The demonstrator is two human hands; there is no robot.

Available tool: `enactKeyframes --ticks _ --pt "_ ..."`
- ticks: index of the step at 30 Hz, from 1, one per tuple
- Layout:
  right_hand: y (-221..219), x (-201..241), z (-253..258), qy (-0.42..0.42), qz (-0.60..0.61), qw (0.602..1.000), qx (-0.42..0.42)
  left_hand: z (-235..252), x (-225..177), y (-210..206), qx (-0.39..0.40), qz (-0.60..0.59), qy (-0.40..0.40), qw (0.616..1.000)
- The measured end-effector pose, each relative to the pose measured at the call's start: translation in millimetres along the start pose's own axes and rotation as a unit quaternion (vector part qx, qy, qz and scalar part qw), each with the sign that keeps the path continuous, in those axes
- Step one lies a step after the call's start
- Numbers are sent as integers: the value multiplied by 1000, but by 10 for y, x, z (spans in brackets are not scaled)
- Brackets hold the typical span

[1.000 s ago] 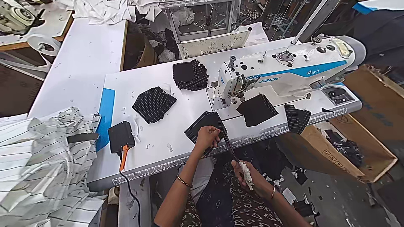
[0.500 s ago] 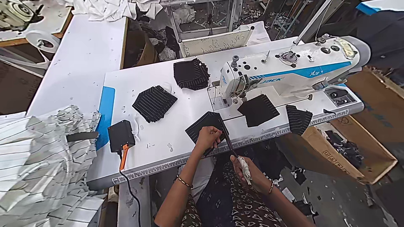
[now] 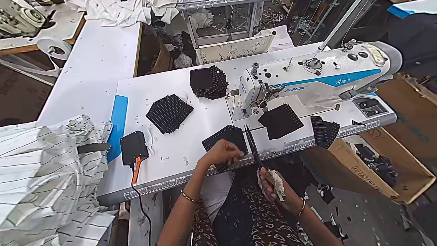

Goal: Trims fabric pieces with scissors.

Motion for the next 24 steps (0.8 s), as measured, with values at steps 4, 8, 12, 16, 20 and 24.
enactKeyframes --ticks 4,8,12,16,20,24 --pt "54 -33 -11 -22 10 999 -29 321 -112 223 -202 226 -40 952" --pt "0 -161 -120 -49 -4 999 -5 594 -136 295 -139 359 -45 922" --pt "-10 -385 -170 -61 -29 998 -2 643 -166 260 -92 406 -70 906" --pt "-26 -392 -139 -63 -28 998 -8 638 -69 181 -122 446 -160 872" --pt "-20 -378 -109 -57 -26 998 -3 596 102 162 -196 454 -267 827" --pt "-19 -384 -110 -53 -25 998 0 492 288 131 -239 464 -302 797"
Point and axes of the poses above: each hand's wrist, its own z-axis towards the middle knuckle, its own y-axis out of the back of the hand, x = y × z, the point moved 2 cm from there along z, towards the middle knuckle, and after that the axes turned 4 degrees about -z, right-handed, at the moved point
